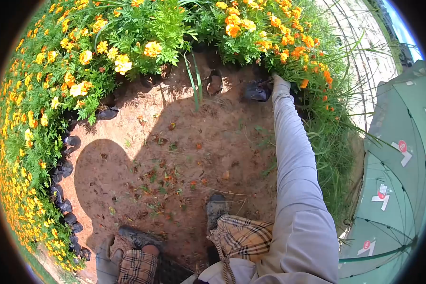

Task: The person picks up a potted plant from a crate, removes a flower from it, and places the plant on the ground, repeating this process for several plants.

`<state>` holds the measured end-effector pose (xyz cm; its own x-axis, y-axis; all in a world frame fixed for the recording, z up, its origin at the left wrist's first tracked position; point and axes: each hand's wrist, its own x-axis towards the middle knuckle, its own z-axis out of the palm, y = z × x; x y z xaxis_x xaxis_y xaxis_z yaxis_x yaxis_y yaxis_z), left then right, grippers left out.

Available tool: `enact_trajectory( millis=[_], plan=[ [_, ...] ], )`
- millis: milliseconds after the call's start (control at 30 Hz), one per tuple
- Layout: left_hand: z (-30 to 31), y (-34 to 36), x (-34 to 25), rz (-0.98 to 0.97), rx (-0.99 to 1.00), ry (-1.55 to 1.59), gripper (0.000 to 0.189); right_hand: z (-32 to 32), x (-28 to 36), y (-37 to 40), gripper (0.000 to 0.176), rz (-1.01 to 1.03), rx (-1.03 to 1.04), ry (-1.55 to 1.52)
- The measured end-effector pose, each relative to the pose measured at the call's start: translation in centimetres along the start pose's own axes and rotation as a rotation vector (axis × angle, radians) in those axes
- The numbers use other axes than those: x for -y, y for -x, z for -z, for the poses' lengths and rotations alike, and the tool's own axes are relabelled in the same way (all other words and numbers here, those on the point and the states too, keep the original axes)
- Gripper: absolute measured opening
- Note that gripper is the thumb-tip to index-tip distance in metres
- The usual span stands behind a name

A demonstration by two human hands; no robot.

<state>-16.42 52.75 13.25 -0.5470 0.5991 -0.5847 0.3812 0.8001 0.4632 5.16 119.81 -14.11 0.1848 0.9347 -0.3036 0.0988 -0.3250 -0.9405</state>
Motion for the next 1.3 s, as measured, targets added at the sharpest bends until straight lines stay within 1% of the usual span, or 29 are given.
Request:
enact_trajectory(
  millis=[67, 233, 267, 333, 367, 400, 433, 533, 567, 633, 700, 733, 767, 800, 833, 867, 900, 933, 967, 1033, 1100, 1133, 1167, 1200, 1233, 1267, 1300],
  plan=[
    [0.0, -0.2, -0.4, 0.009, 0.012, -0.014, 0.053, -0.7, -2.2, -5.1, 0.040, -0.037, 0.040, 0.363],
    [0.0, 0.1, -1.2, 0.020, 0.019, -0.055, 0.051, -2.3, 4.9, 0.7, 0.037, -0.077, 0.289, 0.849],
    [-0.1, 0.3, -1.0, 0.022, 0.017, -0.056, 0.050, -1.8, 4.4, 1.1, 0.038, -0.016, 0.263, 0.895],
    [-0.2, 0.7, -0.8, 0.017, -0.003, -0.053, 0.049, -0.6, 1.3, 1.6, 0.040, 0.227, 0.105, 0.885],
    [-0.2, 1.0, -1.0, 0.023, -0.011, -0.042, 0.049, 0.0, 0.0, 2.4, 0.042, 0.288, 0.076, 0.815],
    [-0.2, 1.2, -1.5, 0.029, -0.021, -0.033, 0.049, 0.2, -0.8, 3.2, 0.042, 0.297, 0.081, 0.699],
    [0.0, 1.5, -2.0, 0.037, -0.033, -0.027, 0.050, 0.4, -1.8, 4.1, 0.042, 0.237, 0.149, 0.507],
    [0.2, 2.1, -3.7, 0.000, -0.043, 0.062, 0.049, -0.1, -2.9, 9.1, 0.042, -0.061, 0.391, -0.171],
    [0.1, 2.7, -3.8, -0.013, -0.078, 0.051, 0.049, -0.5, -2.9, 11.1, 0.042, -0.153, 0.508, -0.333],
    [-0.4, 3.4, -2.9, -0.117, -0.144, -0.074, 0.049, -1.9, -2.1, 15.7, 0.043, -0.327, 0.778, -0.608],
    [-0.3, 3.8, -5.1, -0.111, -0.179, 0.020, 0.050, -3.6, -0.6, 21.4, 0.043, -0.490, 1.071, -0.769],
    [-0.8, 3.8, -5.1, -0.218, -0.285, -0.030, 0.052, -4.4, 0.2, 24.6, 0.043, -0.572, 1.225, -0.810],
    [-1.4, 3.7, -4.8, -0.321, -0.390, -0.088, 0.054, -4.8, 1.6, 28.2, 0.043, -0.591, 1.399, -0.787],
    [-1.8, 3.5, -4.9, -0.318, -0.463, -0.150, 0.059, -4.9, 3.0, 31.8, 0.044, -0.517, 1.579, -0.696],
    [-2.2, 3.4, -5.3, -0.313, -0.530, -0.213, 0.065, -4.3, 6.0, 36.6, 0.043, 0.017, 1.773, -0.330],
    [-2.4, 3.5, -5.8, -0.322, -0.637, -0.231, 0.070, -3.6, 9.2, 41.4, 0.042, 0.609, 1.804, -0.024],
    [-2.4, 3.6, -6.6, -0.333, -0.743, -0.251, 0.074, -3.6, 10.6, 44.9, 0.042, 0.172, 1.948, -0.258],
    [-2.1, 4.2, -7.7, -0.276, -0.817, -0.274, 0.077, -3.0, 12.1, 48.0, 0.043, 0.513, 1.957, -0.013],
    [-1.7, 4.8, -8.4, -0.222, -0.888, -0.295, 0.080, -2.5, 13.5, 51.1, 0.043, 0.868, 1.919, 0.212],
    [-2.8, 3.3, -6.0, -0.206, -0.601, 0.248, 0.075, -0.8, 15.0, 55.2, 0.044, 0.738, 1.980, 0.031],
    [-2.2, 4.1, -4.9, -0.279, -0.597, 0.468, 0.069, 0.0, 14.0, 58.3, 0.044, 0.431, 2.066, -0.178],
    [-1.4, 5.3, -5.0, -0.340, -0.749, 0.418, 0.064, -0.9, 10.4, 58.4, 0.044, -0.076, 2.119, -0.372],
    [-0.7, 6.5, -5.3, -0.397, -0.896, 0.364, 0.059, -1.3, 8.5, 58.7, 0.044, -0.598, 2.080, -0.547],
    [-0.3, 7.7, -5.4, -0.447, -1.036, 0.309, 0.055, -0.9, 9.3, 59.3, 0.044, -0.183, 2.075, -0.418],
    [-0.1, 8.7, -5.5, -0.492, -1.169, 0.252, 0.050, -0.1, 11.1, 59.7, 0.044, 0.216, 2.020, -0.284],
    [0.1, 9.1, -5.3, -0.536, -1.301, 0.191, 0.046, 0.5, 13.6, 59.9, 0.044, 0.607, 1.920, -0.147],
    [0.7, 9.1, -4.9, -0.493, -1.359, 0.086, 0.045, 1.3, 16.4, 59.9, 0.044, 0.981, 1.775, -0.010]
  ],
)
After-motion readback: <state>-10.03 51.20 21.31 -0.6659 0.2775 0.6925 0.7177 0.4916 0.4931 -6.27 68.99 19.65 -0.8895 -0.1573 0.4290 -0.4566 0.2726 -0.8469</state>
